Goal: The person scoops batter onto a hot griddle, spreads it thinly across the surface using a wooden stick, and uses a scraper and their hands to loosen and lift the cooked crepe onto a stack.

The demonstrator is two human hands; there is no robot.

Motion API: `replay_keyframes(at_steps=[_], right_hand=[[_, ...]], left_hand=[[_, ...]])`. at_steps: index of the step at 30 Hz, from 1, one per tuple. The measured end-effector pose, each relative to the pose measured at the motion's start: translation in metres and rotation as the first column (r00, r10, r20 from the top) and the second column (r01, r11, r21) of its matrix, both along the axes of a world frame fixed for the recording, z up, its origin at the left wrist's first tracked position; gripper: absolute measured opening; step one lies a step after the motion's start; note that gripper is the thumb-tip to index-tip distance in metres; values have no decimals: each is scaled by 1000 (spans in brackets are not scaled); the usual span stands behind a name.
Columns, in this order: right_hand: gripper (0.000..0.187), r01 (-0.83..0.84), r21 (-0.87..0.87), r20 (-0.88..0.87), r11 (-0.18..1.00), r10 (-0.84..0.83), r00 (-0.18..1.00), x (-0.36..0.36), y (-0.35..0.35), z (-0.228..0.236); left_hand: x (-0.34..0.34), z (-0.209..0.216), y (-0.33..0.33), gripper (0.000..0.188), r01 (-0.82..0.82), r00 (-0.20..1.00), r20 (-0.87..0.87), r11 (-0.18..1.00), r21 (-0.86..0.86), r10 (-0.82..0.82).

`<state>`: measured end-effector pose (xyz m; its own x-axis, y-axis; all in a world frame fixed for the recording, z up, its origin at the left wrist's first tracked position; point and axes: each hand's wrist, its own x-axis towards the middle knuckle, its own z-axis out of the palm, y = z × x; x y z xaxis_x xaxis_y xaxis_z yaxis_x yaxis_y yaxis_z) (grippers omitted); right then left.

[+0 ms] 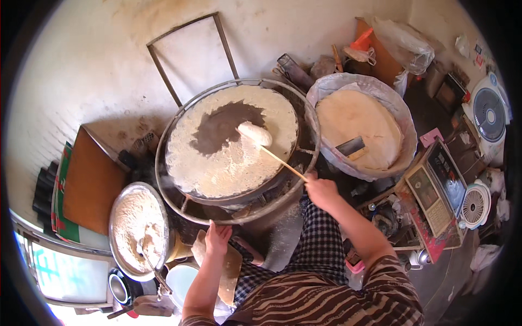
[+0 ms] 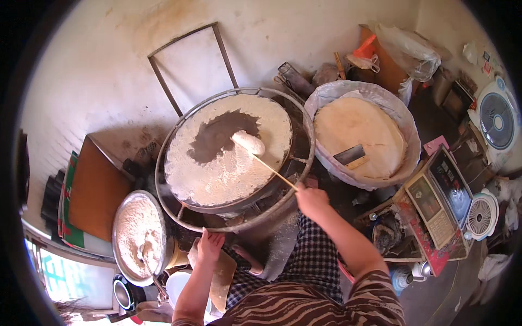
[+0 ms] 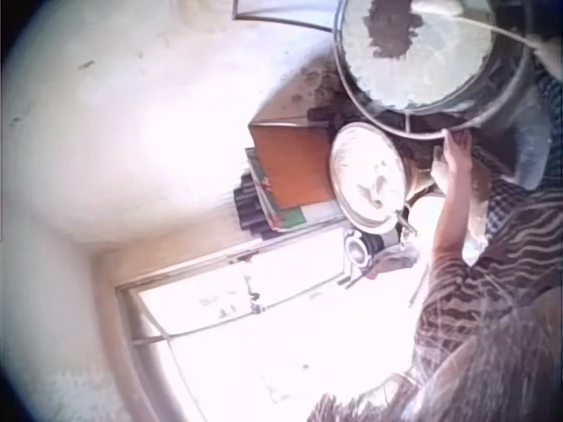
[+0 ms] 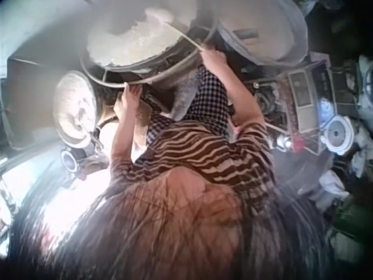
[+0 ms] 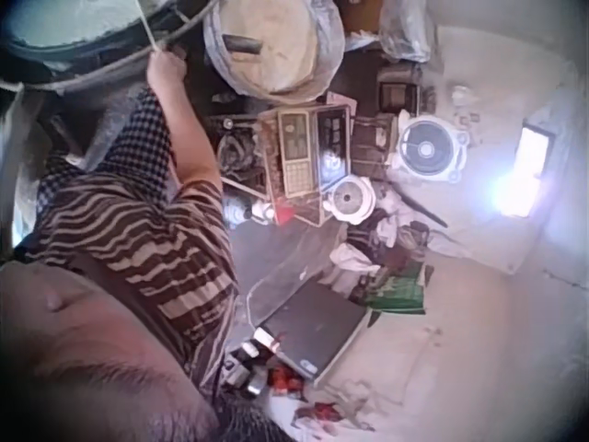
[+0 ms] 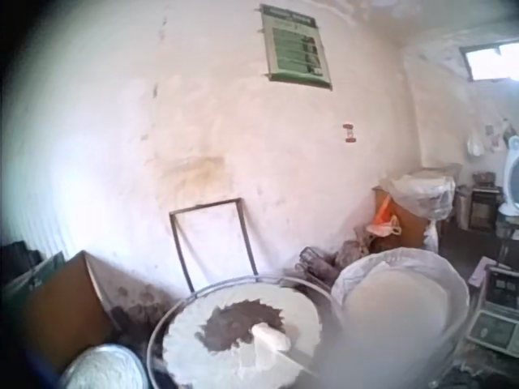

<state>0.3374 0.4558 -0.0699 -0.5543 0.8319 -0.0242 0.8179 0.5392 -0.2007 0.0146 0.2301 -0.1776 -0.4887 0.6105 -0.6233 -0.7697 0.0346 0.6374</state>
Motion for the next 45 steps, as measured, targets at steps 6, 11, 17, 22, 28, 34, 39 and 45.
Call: replay_keyframes(at_steps=[6, 11, 17, 22, 28, 34, 39, 45], right_hand=[[15, -305, 184, -14, 934, 313, 950, -24, -38, -29], [12, -5, 143, 95, 990, -8, 995, 33, 17, -11], [13, -62, -37, -93, 997, 59, 994, -55, -14, -15], [11, -215, 201, 177, 956, 180, 968, -14, -18, -19], [19, 10, -45, 1, 999, -10, 1000, -22, 23, 0], [15, -353, 126, 65, 927, 347, 936, -29, -14, -10], [15, 30, 70, 64, 997, -35, 997, 23, 53, -16], [13, -217, -10, -62, 976, 216, 974, -51, -8, -24]], left_hand=[[-24, -15, 9, 34, -138, 974, -190, 987, -83, 120], [-81, -11, 5, 30, -67, 973, -224, 996, -65, 51], [-101, -26, 15, 34, -283, 945, -178, 959, -31, 273], [-52, -15, 2, 39, -129, 987, -84, 990, 63, 134], [10, 12, 9, 38, 2, 990, -138, 1000, -2, -2], [-32, -4, 10, 33, -112, 974, -205, 993, -42, 101], [-96, -12, 8, 33, -61, 968, -248, 997, -55, 45], [-113, -25, 21, 44, -307, 936, -182, 952, 2, 302]])
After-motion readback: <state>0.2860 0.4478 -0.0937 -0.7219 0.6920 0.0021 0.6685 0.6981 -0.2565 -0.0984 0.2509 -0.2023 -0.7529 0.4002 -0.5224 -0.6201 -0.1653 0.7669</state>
